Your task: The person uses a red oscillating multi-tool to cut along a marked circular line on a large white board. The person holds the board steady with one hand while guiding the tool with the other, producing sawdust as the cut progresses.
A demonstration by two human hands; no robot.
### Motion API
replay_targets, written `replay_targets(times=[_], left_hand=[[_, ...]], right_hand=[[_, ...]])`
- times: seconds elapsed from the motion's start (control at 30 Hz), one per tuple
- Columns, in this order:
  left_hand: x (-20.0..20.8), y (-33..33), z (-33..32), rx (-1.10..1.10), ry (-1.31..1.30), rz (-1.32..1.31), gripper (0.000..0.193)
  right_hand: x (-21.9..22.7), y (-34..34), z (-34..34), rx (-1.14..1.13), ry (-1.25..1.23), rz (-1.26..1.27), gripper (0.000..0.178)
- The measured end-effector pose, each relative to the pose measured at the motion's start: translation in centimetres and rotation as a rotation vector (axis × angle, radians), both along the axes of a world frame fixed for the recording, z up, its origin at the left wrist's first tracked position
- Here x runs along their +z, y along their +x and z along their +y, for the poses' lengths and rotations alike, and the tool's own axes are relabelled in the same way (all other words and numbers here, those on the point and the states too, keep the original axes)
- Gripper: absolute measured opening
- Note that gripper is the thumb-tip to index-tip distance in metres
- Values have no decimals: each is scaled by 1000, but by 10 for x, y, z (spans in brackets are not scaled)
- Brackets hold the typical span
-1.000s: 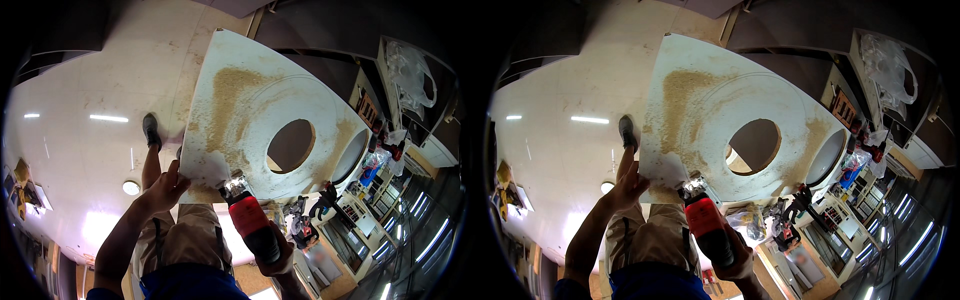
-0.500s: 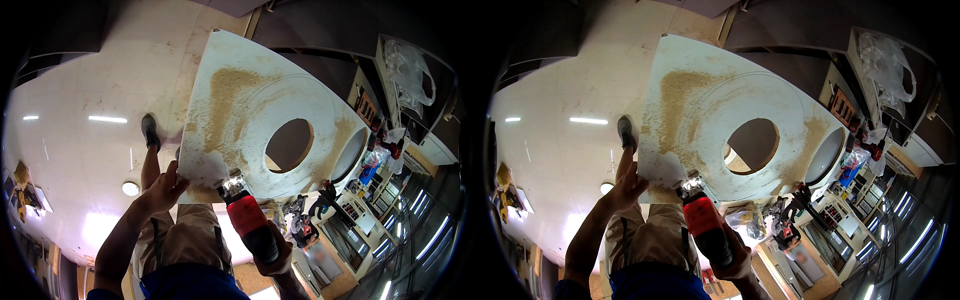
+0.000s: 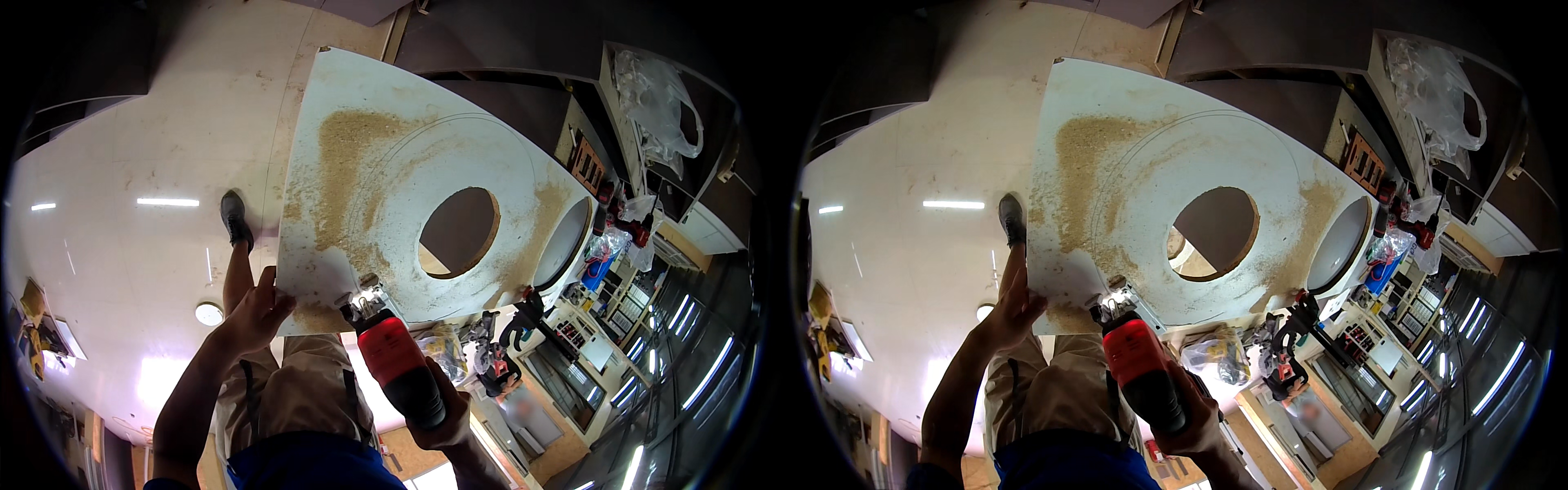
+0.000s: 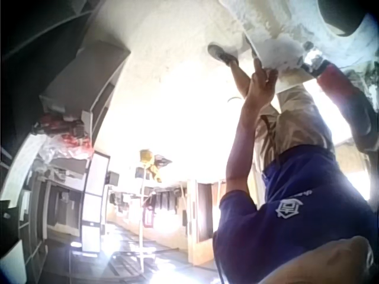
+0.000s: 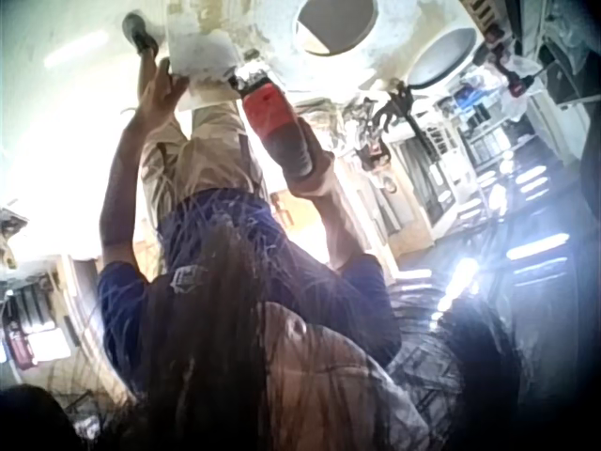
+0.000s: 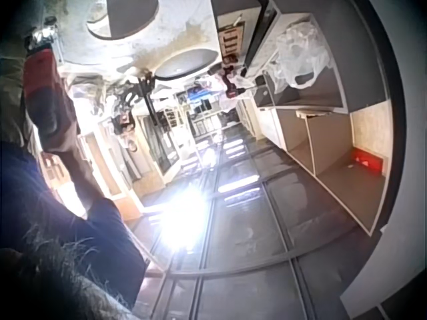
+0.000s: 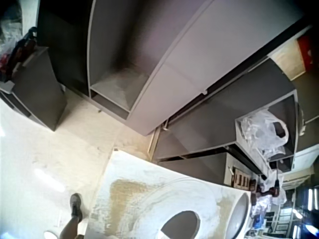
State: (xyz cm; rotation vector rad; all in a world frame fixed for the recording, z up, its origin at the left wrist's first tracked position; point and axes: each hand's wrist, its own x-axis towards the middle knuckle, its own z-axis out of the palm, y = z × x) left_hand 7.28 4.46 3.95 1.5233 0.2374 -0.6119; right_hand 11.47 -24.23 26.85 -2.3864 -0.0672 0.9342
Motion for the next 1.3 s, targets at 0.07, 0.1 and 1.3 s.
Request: replay_targets(times=[0.07, 0.1, 1.3], left_hand=[[0, -2, 1, 0, -26, 95, 83], [7, 5, 3, -13, -54, 184, 83], [-4, -5, 3, -123, 134, -17, 80]], right_hand=[[0, 0, 0, 5, -1, -1, 80], [0, 1, 0, 4, -3, 0, 80], [4, 6, 13, -103, 2, 81, 84]])
